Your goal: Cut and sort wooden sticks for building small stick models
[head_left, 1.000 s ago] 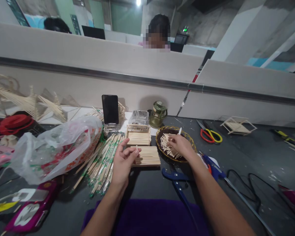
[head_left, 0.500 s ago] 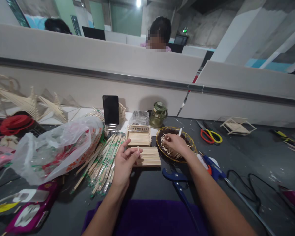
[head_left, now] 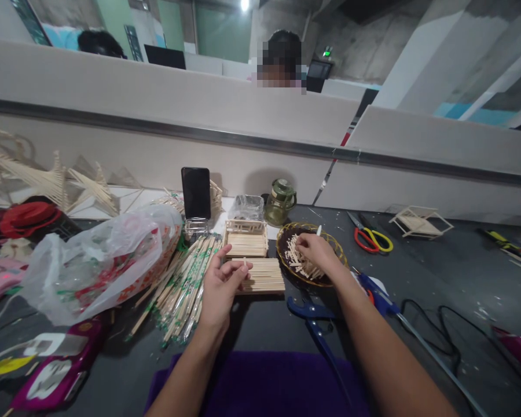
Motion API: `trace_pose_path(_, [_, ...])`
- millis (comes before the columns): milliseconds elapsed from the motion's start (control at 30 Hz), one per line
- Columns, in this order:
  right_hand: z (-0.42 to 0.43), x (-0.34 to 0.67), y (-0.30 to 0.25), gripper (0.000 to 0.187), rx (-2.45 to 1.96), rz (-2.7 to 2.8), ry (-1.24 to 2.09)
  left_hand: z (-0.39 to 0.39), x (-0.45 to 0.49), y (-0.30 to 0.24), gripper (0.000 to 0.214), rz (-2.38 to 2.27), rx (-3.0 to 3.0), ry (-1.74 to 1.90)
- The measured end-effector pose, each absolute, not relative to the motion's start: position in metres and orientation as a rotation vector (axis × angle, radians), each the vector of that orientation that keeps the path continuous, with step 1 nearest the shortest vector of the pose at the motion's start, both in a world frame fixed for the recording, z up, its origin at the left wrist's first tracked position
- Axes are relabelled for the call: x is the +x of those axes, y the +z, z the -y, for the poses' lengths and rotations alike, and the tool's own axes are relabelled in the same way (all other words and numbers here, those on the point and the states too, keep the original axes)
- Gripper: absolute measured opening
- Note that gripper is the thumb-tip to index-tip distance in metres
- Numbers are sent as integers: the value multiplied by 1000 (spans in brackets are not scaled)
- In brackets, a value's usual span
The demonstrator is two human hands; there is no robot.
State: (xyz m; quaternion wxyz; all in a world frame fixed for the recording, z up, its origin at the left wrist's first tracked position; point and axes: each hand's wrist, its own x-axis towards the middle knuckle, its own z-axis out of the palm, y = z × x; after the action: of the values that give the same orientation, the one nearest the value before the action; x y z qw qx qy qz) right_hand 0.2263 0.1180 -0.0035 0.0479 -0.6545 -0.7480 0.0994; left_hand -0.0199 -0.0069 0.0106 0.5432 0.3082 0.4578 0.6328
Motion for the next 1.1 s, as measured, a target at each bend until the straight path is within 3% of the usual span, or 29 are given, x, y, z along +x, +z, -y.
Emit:
trace_pose_path(400, [-121, 244, 1, 21, -1984, 2363, 466, 8, -20, 11, 71, -1082, 721, 1486])
trace_pose_path(1100, [-132, 226, -4, 15, -2224, 2240, 252, 7, -21, 10, 67, -1082, 745, 1489])
